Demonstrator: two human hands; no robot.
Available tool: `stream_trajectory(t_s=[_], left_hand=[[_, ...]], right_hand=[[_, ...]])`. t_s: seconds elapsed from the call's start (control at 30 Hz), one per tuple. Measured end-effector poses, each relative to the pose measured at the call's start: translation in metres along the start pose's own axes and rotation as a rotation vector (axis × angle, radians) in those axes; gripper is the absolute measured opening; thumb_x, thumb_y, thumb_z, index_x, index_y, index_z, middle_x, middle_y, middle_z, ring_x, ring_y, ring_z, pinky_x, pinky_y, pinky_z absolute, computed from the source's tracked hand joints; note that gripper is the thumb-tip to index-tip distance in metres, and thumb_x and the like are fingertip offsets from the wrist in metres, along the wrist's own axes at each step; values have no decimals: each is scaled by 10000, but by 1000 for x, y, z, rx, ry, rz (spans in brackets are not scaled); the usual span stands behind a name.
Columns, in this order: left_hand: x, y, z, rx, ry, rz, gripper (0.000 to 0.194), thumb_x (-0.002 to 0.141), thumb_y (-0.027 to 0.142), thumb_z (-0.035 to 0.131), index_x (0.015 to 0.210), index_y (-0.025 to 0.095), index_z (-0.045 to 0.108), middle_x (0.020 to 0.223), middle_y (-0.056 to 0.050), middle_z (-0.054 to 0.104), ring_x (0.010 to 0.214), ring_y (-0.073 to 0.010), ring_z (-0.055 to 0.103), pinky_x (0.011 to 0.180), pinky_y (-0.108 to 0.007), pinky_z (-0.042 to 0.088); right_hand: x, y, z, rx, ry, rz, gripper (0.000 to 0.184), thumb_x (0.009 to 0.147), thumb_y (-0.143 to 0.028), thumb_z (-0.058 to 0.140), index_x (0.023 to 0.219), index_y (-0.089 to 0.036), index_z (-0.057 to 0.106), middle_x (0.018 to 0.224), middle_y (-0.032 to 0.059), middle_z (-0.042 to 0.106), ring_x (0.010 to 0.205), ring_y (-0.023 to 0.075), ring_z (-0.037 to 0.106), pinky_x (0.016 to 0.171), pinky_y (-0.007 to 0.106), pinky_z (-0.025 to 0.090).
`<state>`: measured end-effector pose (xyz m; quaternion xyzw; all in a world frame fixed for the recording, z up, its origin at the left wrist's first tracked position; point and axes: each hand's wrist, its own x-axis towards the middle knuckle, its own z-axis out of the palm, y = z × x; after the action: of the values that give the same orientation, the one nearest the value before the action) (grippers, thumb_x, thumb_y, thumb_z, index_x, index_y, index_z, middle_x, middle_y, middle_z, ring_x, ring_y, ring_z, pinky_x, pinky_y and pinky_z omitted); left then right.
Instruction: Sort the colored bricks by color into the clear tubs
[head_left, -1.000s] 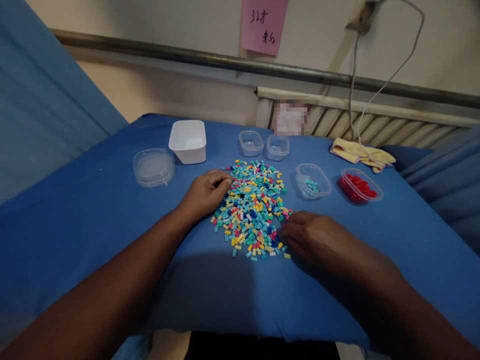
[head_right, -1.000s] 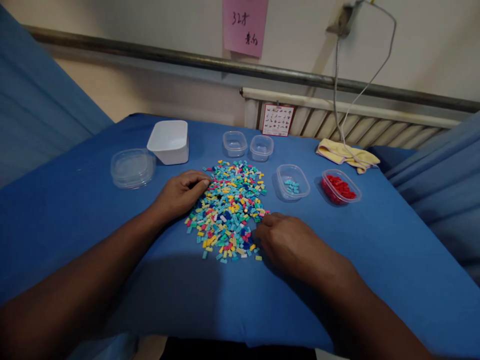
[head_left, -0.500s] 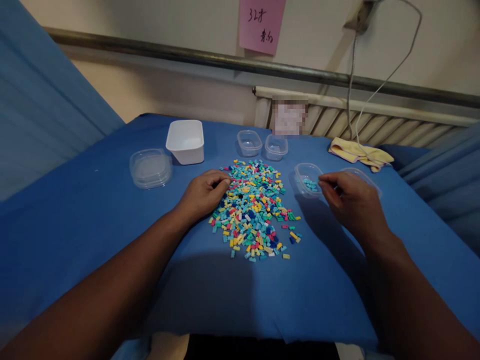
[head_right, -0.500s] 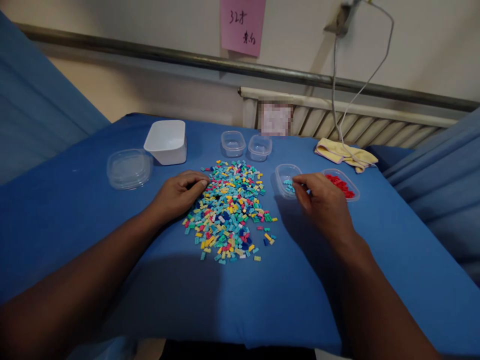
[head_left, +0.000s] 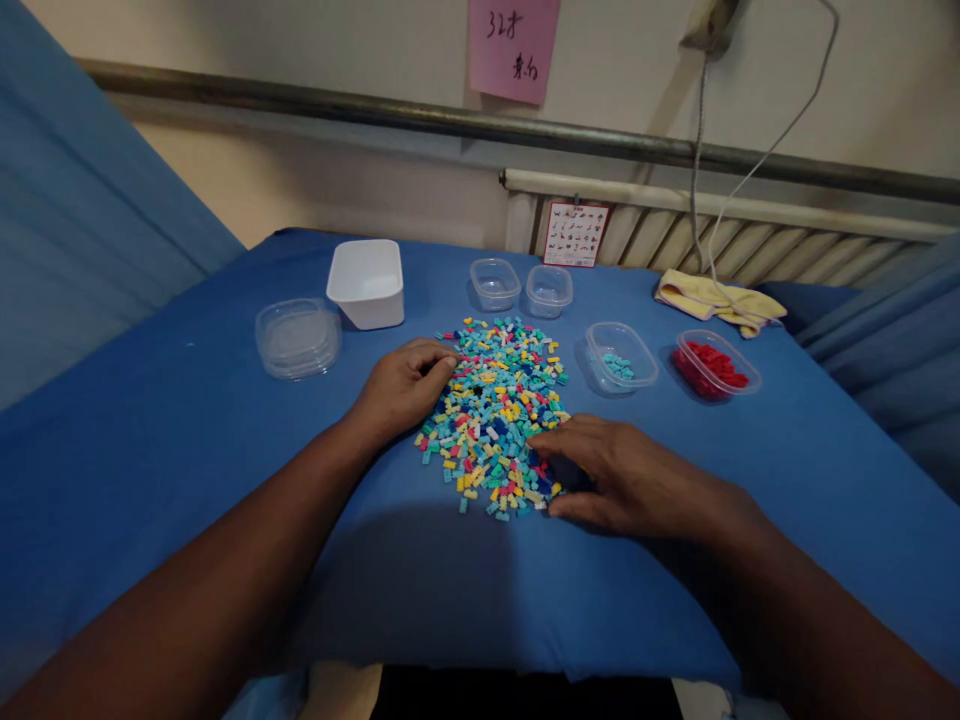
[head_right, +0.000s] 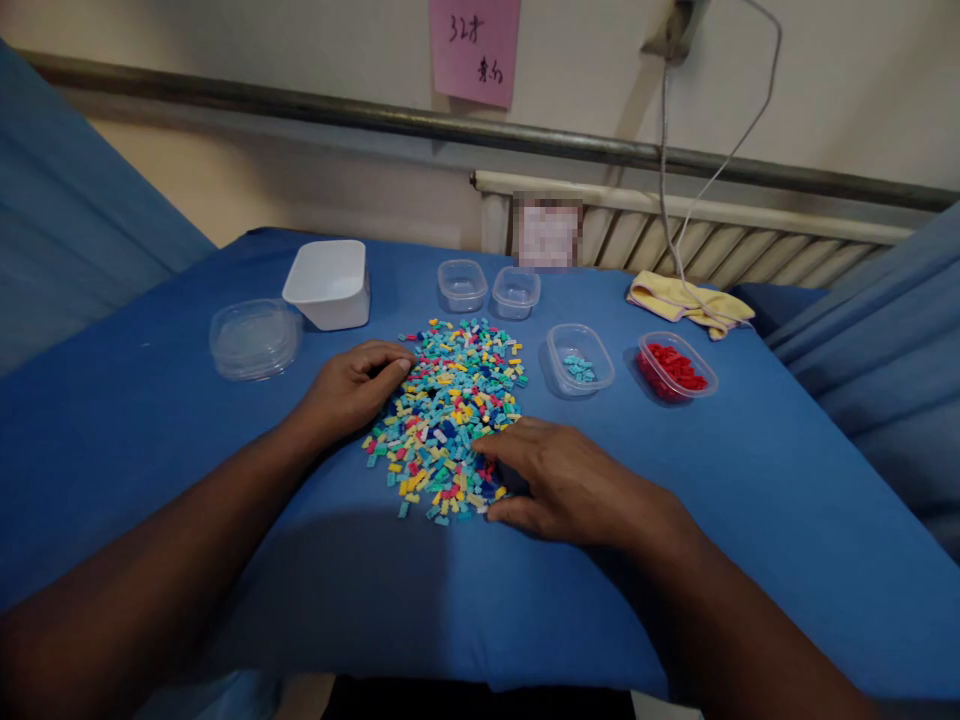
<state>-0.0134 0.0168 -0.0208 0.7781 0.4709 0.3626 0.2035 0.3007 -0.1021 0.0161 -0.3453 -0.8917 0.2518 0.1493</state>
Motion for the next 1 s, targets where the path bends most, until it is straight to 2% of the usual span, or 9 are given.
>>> stream_trajectory(t_s=[0.07,0.2,0.33,0.4,0.53,0.67,0.77,0.93,1.0], left_hand=[[0,0,0,1,4,-7,285,996,421,602,913,217,783,1096,-81,810,1067,-259,744,1040,-424,570],[-1,-1,0,5,2,-16,281,994,421,601,919,225,788,1089,-79,811,1070,-260,745,1029,-424,574],[-1,-1,0,7,-1,-10,282,992,424,602,909,228,787,1086,-78,809,1065,-259,743,1035,-429,575],[-1,-2,0,6,-5,0,287,995,426,599,894,228,781,1078,-75,807,1063,-257,742,1025,-425,576],[0,-3,0,7,-9,5,290,1000,425,597,889,226,777,1066,-68,800,1048,-253,741,994,-412,573],[-1,-2,0,10,-17,-3,297,999,434,596,885,226,774,1050,-68,798,1039,-253,737,979,-399,572],[-1,0,-1,6,-15,-5,297,1000,429,593,883,224,773,1046,-67,796,1028,-251,735,982,-400,572],[-2,1,0,-8,-13,-7,283,998,432,601,902,229,774,1051,-75,797,1045,-258,734,1011,-413,569],[-2,2,0,-7,-7,-13,283,996,434,602,910,228,777,1055,-78,797,1045,-260,734,1009,-415,569]], right_hand=[[2,-2,3,-15,-38,20,621,1002,-457,778,1529,-195,578,1414,151,713,1316,322,648,1105,462,527],[0,3,2,-2,-34,62,534,1023,-354,744,1519,-235,587,1430,134,708,1327,304,654,1119,451,522],[-4,10,-2,10,-28,131,456,1021,-263,713,1470,-247,634,1300,103,759,1105,253,733,975,399,576],[-6,14,-4,2,-26,142,412,1022,-229,687,1433,-238,659,1253,94,771,1058,240,738,952,390,578],[-10,19,-8,-31,-6,123,389,1025,-245,683,1413,-230,672,1335,111,756,1186,263,719,1025,419,558],[-7,14,-10,-105,-39,80,229,1025,-225,665,1235,-235,755,1169,92,792,1091,250,725,956,382,550],[-2,7,-6,-142,-47,64,188,1020,-167,624,1128,-227,765,1026,72,783,980,225,709,885,346,526],[9,2,6,-170,63,153,175,1035,-176,602,1119,-195,754,992,73,760,915,215,682,826,330,489],[13,3,11,-192,54,196,157,1044,-197,613,1084,-192,765,986,81,759,941,226,685,830,334,481]])
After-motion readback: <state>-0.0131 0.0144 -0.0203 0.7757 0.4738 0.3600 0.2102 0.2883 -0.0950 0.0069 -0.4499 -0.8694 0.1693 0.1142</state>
